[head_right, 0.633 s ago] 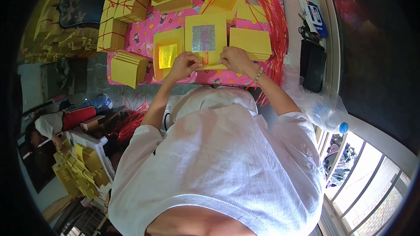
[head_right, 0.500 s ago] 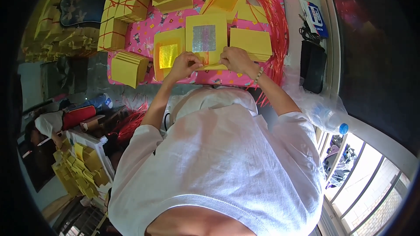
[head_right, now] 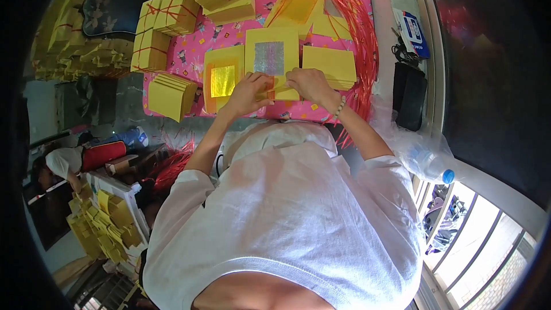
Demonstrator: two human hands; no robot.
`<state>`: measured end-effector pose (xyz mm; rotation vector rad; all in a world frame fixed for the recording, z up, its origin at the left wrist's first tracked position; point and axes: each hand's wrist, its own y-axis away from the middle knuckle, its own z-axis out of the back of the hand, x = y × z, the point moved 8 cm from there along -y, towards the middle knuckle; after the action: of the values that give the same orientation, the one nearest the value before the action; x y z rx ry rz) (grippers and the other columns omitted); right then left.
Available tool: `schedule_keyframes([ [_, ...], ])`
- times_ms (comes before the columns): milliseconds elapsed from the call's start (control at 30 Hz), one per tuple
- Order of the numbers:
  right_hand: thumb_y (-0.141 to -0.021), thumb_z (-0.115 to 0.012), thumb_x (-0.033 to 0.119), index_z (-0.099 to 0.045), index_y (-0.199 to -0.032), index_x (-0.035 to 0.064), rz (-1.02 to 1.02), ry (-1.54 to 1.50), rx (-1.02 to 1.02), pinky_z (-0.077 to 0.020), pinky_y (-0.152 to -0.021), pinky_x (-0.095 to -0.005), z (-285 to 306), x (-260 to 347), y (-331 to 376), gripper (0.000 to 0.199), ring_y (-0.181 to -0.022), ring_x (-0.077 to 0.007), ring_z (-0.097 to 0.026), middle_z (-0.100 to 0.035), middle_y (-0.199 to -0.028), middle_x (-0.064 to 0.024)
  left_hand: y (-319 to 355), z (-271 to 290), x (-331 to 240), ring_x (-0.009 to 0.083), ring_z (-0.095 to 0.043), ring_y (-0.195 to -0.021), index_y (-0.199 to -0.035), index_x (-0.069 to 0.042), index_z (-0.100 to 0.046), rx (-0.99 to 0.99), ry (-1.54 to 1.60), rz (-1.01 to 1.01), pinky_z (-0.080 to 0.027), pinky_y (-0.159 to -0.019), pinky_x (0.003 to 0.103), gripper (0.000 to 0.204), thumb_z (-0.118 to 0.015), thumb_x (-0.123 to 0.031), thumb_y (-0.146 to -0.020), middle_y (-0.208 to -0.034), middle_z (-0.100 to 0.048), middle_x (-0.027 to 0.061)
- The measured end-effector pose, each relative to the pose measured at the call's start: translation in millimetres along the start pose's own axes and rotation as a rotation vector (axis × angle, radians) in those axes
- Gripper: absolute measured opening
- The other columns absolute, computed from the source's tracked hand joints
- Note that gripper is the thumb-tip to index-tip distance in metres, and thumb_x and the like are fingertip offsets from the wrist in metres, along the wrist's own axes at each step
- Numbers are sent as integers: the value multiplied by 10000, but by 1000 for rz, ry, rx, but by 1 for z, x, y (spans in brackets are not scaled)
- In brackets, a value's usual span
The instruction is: Bundling and tying stacks of yellow joss paper with red plastic ribbons.
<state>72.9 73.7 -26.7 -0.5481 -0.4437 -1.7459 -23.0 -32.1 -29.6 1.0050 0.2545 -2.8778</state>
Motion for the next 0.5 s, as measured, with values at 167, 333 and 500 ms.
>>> schedule_keyframes([
  [167,-847,-603,265,-591,-899,58,-30,-46,-70,-480,-695,-404,18,7,-7,213,-821,-314,-597,-595,-847,-119,-9,-1,5,297,-558,-880,-1080,-69,-566,-2,-227,-5,-461,-769,402,338,-655,-78,-754,-963,-606,93],
  [333,-767,-762,252,-429,-1257,44,-247,-528,-482,-501,-804,-353,24,-21,0,628,-1115,-249,-543,-526,-1202,-118,-20,59,-7,343,-576,-817,-1109,-46,-569,-170,-38,110,-490,-693,410,341,-565,15,-774,-950,-632,128],
  [500,-732,-794,246,-205,-1402,50,-271,-982,-353,-426,-972,-380,-20,-32,-15,913,-1279,-268,-386,-366,-1378,-141,-18,60,12,72,-532,-929,-1200,16,-525,-117,710,190,-447,-809,235,308,-563,-60,-904,-1032,-621,43],
])
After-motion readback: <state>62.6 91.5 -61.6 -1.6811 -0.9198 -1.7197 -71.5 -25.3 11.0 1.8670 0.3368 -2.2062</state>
